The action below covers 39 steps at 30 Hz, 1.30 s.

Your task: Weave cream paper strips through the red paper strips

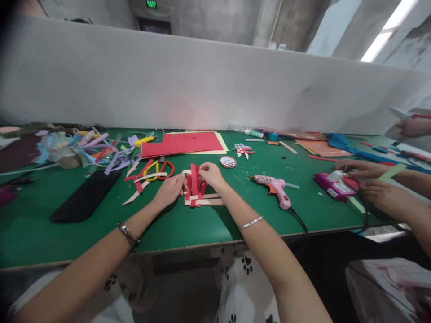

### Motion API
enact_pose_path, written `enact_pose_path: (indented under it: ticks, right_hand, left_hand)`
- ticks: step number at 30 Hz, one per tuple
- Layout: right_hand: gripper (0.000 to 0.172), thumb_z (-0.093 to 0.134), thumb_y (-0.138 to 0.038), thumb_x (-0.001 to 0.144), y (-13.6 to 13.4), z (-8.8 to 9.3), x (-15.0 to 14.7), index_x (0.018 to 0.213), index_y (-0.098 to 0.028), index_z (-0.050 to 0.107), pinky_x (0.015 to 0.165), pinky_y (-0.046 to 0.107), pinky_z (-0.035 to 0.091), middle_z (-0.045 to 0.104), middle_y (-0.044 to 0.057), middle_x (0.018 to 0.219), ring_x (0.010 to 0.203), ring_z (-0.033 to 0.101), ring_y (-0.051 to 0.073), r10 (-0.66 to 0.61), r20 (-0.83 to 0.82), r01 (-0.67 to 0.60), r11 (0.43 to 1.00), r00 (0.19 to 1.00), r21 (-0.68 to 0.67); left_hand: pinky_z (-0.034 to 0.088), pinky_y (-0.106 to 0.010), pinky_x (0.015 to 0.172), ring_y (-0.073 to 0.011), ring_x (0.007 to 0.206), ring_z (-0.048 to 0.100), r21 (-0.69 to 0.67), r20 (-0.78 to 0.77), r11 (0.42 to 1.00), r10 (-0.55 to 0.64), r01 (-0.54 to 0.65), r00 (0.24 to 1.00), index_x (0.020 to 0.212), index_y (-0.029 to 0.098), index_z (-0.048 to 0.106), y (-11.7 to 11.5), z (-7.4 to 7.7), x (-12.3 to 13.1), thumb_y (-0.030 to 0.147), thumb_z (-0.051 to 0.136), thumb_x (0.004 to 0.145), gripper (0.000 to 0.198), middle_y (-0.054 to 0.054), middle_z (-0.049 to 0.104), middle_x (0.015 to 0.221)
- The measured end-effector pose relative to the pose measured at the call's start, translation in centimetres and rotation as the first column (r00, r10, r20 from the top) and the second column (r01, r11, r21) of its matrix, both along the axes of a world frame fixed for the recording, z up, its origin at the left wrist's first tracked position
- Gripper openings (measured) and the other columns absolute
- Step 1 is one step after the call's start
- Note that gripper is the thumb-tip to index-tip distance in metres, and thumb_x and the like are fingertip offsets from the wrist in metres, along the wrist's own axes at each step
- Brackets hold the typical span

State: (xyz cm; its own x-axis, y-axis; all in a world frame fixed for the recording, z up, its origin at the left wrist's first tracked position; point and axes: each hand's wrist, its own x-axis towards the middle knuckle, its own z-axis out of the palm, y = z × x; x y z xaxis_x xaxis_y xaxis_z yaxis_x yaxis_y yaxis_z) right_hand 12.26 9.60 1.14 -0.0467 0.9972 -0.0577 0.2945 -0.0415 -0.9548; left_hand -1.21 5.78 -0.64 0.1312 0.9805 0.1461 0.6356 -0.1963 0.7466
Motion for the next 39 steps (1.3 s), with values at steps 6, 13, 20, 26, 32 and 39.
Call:
enact_pose_path:
  ticks: [6,13,20,26,32,39]
  right_hand:
    - [0.018,0.039,-0.003,0.067,-0.1,-0.8,0.0,0.059,-0.019,0.039,0.040,0.017,0.035,0.041,-0.009,0.041,0.037,0.042,0.006,-0.014,0.045,0.012,0.999,0.999,0.035]
    - [0.007,0.046,-0.011,0.063,-0.5,-0.7,0.9,0.062,-0.018,0.049,0.060,0.025,0.040,0.047,-0.003,0.062,0.057,0.046,0.010,-0.021,0.277,-0.075,0.940,0.961,0.333]
    - [0.013,0.050,-0.014,0.065,-0.7,-0.3,2.0,0.068,-0.019,0.061,0.083,0.044,0.026,0.045,0.009,0.113,0.107,0.033,0.027,-0.223,0.672,-0.291,0.774,0.706,0.563]
    - [0.011,0.054,-0.020,0.066,0.0,-0.4,0.7,0.069,-0.022,0.064,0.080,0.042,0.026,0.049,0.006,0.108,0.101,0.040,0.024,-0.171,0.663,-0.205,0.869,0.729,0.450]
    - [0.011,0.050,-0.017,0.065,1.0,-1.0,-0.2,0.068,-0.016,0.061,0.062,0.024,0.036,0.057,-0.001,0.067,0.065,0.050,0.011,0.057,0.500,-0.198,0.952,0.864,0.234]
    - [0.030,0.041,-0.003,0.064,0.6,-1.0,1.0,0.087,-0.014,0.056,0.059,0.020,0.038,0.060,0.001,0.080,0.065,0.050,0.009,0.054,0.398,-0.204,0.916,0.916,0.346]
  left_hand:
    - [0.037,-0.022,0.050,-0.0130,0.044,0.054,-0.057,0.065,0.997,0.059,-0.056,0.996,0.068,0.021,0.033,0.0,0.1,0.1,0.014,0.032,0.078,0.012,0.006,0.055,0.048]
    - [0.036,-0.022,0.047,-0.0129,0.041,0.055,-0.072,0.120,0.996,0.065,-0.056,0.991,0.066,0.021,0.034,0.2,-0.1,0.0,0.021,0.027,0.079,0.015,0.005,0.058,0.049]
    - [0.036,-0.021,0.050,-0.0125,0.045,0.056,-0.050,0.103,0.998,0.029,-0.024,0.994,0.062,0.020,0.039,0.1,-0.2,-0.2,0.024,0.025,0.080,0.023,0.004,0.056,0.048]
    - [0.035,-0.021,0.050,-0.0121,0.045,0.054,-0.037,0.057,0.999,0.009,-0.007,0.998,0.063,0.020,0.040,0.0,0.0,-0.1,0.024,0.028,0.079,0.021,0.005,0.054,0.048]
    - [0.031,-0.022,0.048,-0.0126,0.046,0.048,0.022,-0.021,0.999,-0.035,0.036,0.999,0.064,0.020,0.042,0.1,-0.1,-0.2,0.025,0.033,0.078,0.018,0.005,0.046,0.048]
    - [0.032,-0.022,0.054,-0.0128,0.057,0.044,0.127,-0.139,0.982,-0.123,0.141,0.983,0.061,0.018,0.048,0.5,-0.3,-0.3,0.018,0.043,0.071,0.011,0.002,0.043,0.058]
